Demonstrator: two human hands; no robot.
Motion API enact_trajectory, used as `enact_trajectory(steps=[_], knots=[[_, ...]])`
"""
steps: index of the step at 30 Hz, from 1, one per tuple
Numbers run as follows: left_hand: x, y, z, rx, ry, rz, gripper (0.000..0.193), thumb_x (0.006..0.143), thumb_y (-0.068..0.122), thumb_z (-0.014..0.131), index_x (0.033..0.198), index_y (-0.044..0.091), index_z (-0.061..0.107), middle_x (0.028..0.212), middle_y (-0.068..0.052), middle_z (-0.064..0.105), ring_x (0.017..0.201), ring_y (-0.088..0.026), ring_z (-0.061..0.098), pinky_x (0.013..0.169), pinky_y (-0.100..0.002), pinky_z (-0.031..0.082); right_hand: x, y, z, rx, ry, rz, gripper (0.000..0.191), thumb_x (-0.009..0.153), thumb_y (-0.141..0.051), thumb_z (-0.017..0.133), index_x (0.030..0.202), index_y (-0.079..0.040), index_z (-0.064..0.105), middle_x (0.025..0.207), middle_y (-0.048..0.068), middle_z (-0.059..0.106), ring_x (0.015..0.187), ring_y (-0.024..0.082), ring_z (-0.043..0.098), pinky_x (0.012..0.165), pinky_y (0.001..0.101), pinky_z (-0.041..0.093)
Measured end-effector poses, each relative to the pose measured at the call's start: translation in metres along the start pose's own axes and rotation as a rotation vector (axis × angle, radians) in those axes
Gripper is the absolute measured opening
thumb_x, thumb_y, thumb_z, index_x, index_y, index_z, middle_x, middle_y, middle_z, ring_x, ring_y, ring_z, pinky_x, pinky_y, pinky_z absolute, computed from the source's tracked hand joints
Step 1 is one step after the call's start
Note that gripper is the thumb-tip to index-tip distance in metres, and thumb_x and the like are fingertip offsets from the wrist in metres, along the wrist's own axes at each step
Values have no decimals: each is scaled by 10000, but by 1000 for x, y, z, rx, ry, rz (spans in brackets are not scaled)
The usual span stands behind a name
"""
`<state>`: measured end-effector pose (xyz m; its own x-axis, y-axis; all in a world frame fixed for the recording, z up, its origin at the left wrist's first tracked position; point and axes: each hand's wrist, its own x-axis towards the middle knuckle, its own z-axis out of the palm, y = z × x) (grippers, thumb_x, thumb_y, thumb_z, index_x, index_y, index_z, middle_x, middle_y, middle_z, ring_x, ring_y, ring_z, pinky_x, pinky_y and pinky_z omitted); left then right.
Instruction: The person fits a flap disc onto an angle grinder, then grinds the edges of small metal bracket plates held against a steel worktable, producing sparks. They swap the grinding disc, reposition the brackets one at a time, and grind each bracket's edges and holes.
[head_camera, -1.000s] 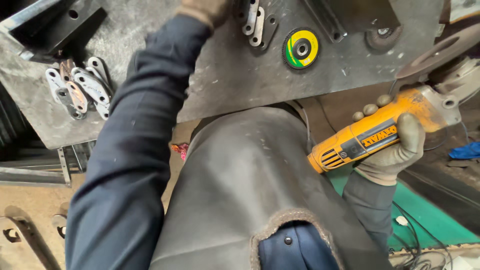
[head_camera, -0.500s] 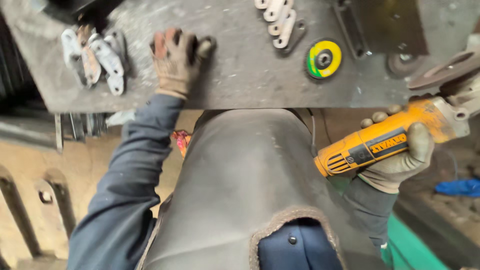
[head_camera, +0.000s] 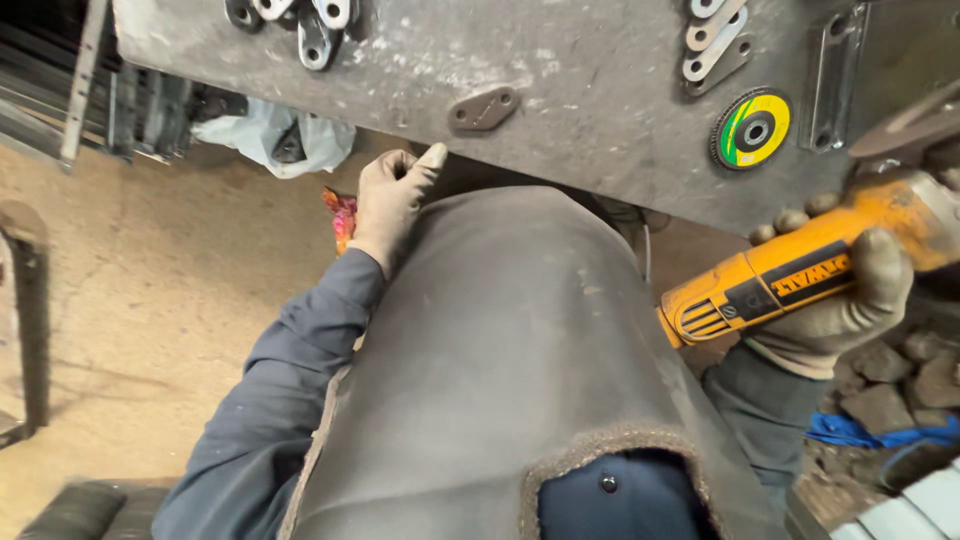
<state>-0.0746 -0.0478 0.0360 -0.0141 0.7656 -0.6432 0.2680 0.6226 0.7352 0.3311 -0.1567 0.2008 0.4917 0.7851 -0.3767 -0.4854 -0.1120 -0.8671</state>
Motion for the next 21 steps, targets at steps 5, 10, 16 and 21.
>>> enact_trajectory(steps=[5, 10, 16, 21], knots=[[29, 10, 20, -394, -2, -354, 425, 827, 485, 816, 709, 144, 592, 622, 56, 514, 457, -82, 436, 403, -284, 351, 14, -6, 33, -50, -9, 94, 323, 1044, -205, 665, 1208, 57, 572, 1105, 162, 624, 949, 276, 650, 881, 439, 555], [33, 12, 31, -404, -69, -288, 441, 836, 478, 811, 774, 59, 685, 609, 26, 530, 425, -79, 436, 385, -273, 320, 25, -5, 78, -290, -141, 69, 388, 1014, -164, 723, 1310, 35, 572, 1051, 143, 649, 898, 247, 680, 862, 427, 613], [21, 11, 21, -510, -165, -270, 476, 867, 479, 787, 801, 46, 600, 640, -41, 670, 423, -99, 528, 381, -266, 416, 32, 20, 114, -608, -308, 16, 440, 957, -56, 752, 1342, 36, 560, 1072, 109, 660, 923, 213, 708, 865, 362, 620], [27, 19, 39, -438, -35, -310, 477, 840, 479, 806, 817, 20, 677, 645, -21, 592, 406, -87, 492, 361, -270, 373, 28, 48, 124, -623, -293, 77, 522, 929, -33, 801, 1378, 20, 541, 1180, 85, 682, 997, 162, 696, 916, 309, 595]])
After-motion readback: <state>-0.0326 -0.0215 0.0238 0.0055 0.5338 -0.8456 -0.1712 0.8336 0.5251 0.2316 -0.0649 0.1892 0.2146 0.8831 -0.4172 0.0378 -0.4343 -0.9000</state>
